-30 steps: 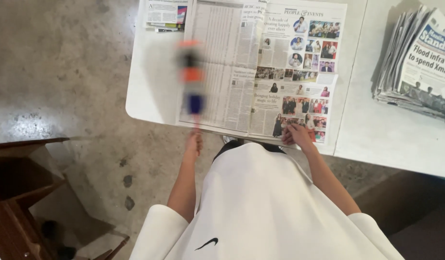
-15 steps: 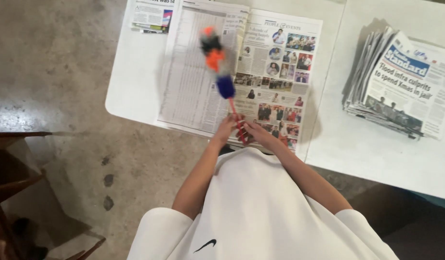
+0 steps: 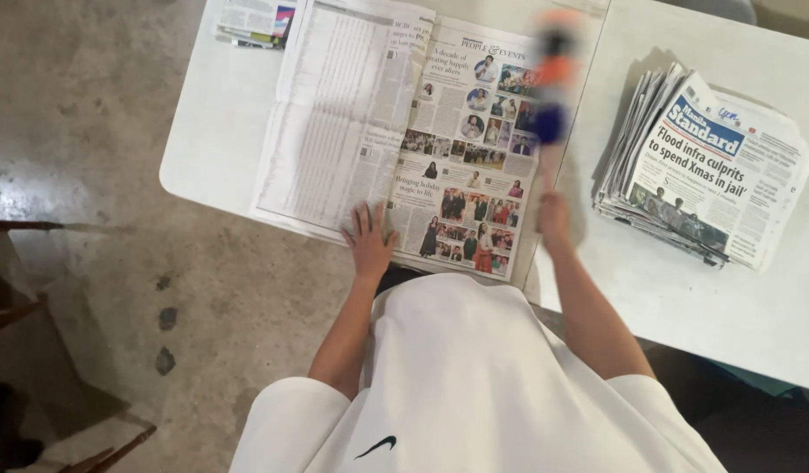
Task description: Dusting and flipping through newspaper pages on a table.
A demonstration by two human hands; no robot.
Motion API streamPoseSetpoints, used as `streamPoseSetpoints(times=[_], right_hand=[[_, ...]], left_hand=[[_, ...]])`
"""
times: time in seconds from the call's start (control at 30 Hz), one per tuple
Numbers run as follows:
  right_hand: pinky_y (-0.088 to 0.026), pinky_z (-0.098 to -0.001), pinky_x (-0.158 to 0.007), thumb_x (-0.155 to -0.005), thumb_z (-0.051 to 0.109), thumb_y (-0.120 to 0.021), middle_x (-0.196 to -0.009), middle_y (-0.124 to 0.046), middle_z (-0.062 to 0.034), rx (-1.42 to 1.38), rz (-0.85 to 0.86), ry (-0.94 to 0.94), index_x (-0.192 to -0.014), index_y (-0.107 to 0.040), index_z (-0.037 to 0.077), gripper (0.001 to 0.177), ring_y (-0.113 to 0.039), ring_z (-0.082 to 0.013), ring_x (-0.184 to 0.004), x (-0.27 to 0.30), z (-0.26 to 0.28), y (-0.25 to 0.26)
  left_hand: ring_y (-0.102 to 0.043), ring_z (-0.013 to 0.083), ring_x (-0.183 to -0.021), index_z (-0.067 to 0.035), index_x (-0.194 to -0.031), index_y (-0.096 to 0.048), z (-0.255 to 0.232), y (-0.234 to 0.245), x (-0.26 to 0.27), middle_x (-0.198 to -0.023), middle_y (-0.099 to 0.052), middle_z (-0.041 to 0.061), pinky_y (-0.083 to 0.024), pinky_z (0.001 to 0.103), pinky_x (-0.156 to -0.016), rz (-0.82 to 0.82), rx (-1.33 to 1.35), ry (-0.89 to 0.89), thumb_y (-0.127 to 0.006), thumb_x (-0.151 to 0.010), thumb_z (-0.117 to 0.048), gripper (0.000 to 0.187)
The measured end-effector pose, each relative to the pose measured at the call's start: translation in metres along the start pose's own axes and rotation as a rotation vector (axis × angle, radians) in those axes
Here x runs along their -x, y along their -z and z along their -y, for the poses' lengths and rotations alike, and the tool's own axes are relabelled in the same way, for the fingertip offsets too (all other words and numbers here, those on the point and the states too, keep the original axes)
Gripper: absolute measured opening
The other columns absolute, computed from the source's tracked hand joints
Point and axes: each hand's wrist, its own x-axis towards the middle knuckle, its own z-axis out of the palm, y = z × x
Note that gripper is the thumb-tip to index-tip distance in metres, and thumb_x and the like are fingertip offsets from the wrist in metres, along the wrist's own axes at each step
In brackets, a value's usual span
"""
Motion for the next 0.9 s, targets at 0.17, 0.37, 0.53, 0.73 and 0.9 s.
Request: streamPoseSetpoints(times=[0.17,0.37,0.53,0.73,0.9], right_hand=[[-0.038,-0.0282,-0.046,-0.109,0.035,-0.043,-0.068,-0.053,0.0059,0.103,0.047,-0.112,-0.098,-0.062,0.019,0.027,-0.051,-0.0091,-0.054,0.026,0.020,0.017],[-0.051,-0.0457,-0.095,-0.110,0.032,-0.049,-0.111,-0.075,-0.0131,1.061,0.229,0.127,-0.122,-0.069,0.012,0.031,-0.069,-0.0355,-0.110,0.103,0.007,0.043],[-0.047,-0.0550,-0.101,-0.111,0.039,-0.045,-0.125,-0.067,-0.0234,0.841,0.015,0.072,-0.135,-0.061,0.011,0.040,-0.060,-0.0425,-0.122,0.105,-0.038,0.083],[-0.054,-0.0481,-0.093,-0.109,0.022,-0.049,-0.106,-0.075,-0.0170,0.978,0.116,0.193,-0.118,-0.068,0.006,0.026,-0.071,-0.0360,-0.109,0.157,-0.031,0.071],[-0.050,-0.0501,-0.084,-0.117,0.034,-0.036,-0.102,-0.068,-0.0193,0.742,-0.085,0.068,-0.115,-0.062,0.005,0.040,-0.067,-0.0386,-0.099,0.162,-0.030,0.062]], left_hand=[[-0.008,0.0399,-0.157,-0.028,-0.166,-0.021,0.004,-0.001,0.002,-0.173,-0.010,0.013,-0.010,0.075,-0.118,0.040,-0.032,0.039,-0.059,-0.102,-0.046,0.077],[-0.024,0.0258,-0.156,-0.018,-0.166,-0.021,0.020,0.000,-0.005,-0.169,-0.027,0.010,-0.016,0.060,-0.122,-0.043,0.145,0.119,-0.027,-0.114,-0.028,0.054],[-0.044,0.0288,-0.145,-0.016,-0.164,-0.026,0.014,0.011,-0.010,-0.161,-0.040,0.015,-0.027,0.055,-0.117,-0.089,0.182,0.161,-0.033,-0.113,-0.017,0.052],[-0.041,0.0351,-0.145,-0.005,-0.148,-0.050,-0.017,-0.003,-0.003,-0.152,-0.046,0.022,-0.032,0.052,-0.117,-0.296,0.123,-0.232,-0.053,-0.101,-0.012,0.048],[-0.045,0.0269,-0.145,-0.017,-0.151,-0.053,-0.034,-0.062,0.019,-0.153,-0.052,0.012,-0.029,0.052,-0.119,-0.235,0.024,-0.637,-0.063,-0.097,-0.028,0.056]])
